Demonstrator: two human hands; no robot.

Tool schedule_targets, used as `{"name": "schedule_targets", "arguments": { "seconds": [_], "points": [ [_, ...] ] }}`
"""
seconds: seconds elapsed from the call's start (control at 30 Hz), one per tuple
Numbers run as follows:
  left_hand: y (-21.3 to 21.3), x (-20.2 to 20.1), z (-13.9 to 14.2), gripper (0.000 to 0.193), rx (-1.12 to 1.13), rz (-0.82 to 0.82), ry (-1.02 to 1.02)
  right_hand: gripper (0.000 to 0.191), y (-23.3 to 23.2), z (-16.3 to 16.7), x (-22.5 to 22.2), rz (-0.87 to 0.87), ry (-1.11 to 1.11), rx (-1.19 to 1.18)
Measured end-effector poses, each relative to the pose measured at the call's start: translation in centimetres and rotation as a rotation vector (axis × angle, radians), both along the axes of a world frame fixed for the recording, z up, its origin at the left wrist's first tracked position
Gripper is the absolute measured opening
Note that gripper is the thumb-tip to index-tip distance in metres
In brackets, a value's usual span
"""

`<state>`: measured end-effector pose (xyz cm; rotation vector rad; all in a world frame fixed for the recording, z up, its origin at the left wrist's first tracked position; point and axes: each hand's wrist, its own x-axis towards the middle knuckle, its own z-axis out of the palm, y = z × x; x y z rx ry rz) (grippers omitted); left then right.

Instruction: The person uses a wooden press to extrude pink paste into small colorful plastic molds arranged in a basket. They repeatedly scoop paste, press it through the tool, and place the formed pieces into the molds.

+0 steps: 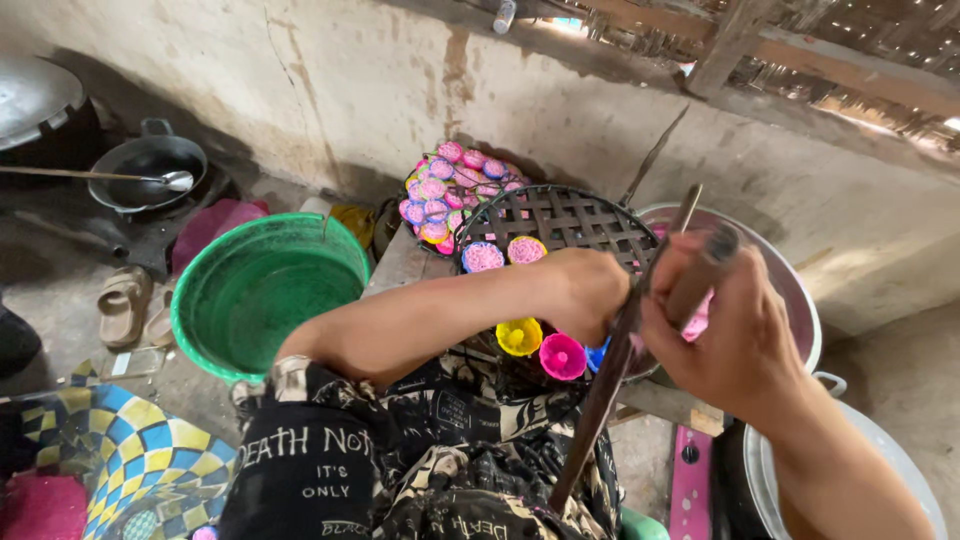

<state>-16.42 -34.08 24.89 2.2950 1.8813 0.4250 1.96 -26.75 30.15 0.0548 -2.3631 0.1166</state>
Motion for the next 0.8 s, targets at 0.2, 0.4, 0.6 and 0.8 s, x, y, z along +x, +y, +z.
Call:
{"name": "schedule_targets", "arguments": {
  "seconds": [0.2, 0.4, 0.6, 0.8],
  "points": [
    [-4.0, 2.4, -1.8, 0.02, -0.059, -0.007, 0.025, 0.055, 3.4, -0.5, 1.6, -0.008, -0.236, -0.409],
    [-4.1, -1.1, -3.7, 0.017, 0.029, 0.109, 0.0, 0.058, 7.7, -2.4, 4.6, -0.049, -0.196, -0.952],
    [-2.0, -9.3, -6.9, 0.05, 0.398, -0.023, -0.358, 0.018, 13.8, -4.6, 10.3, 0.191, 0.548, -1.27],
    [0.7, -6.7, -7.5, 0.036, 0.563, -0.414, -1.211, 0.007, 8.6, -9.5, 4.2, 0.45, 1.042, -1.018]
  ]
}}
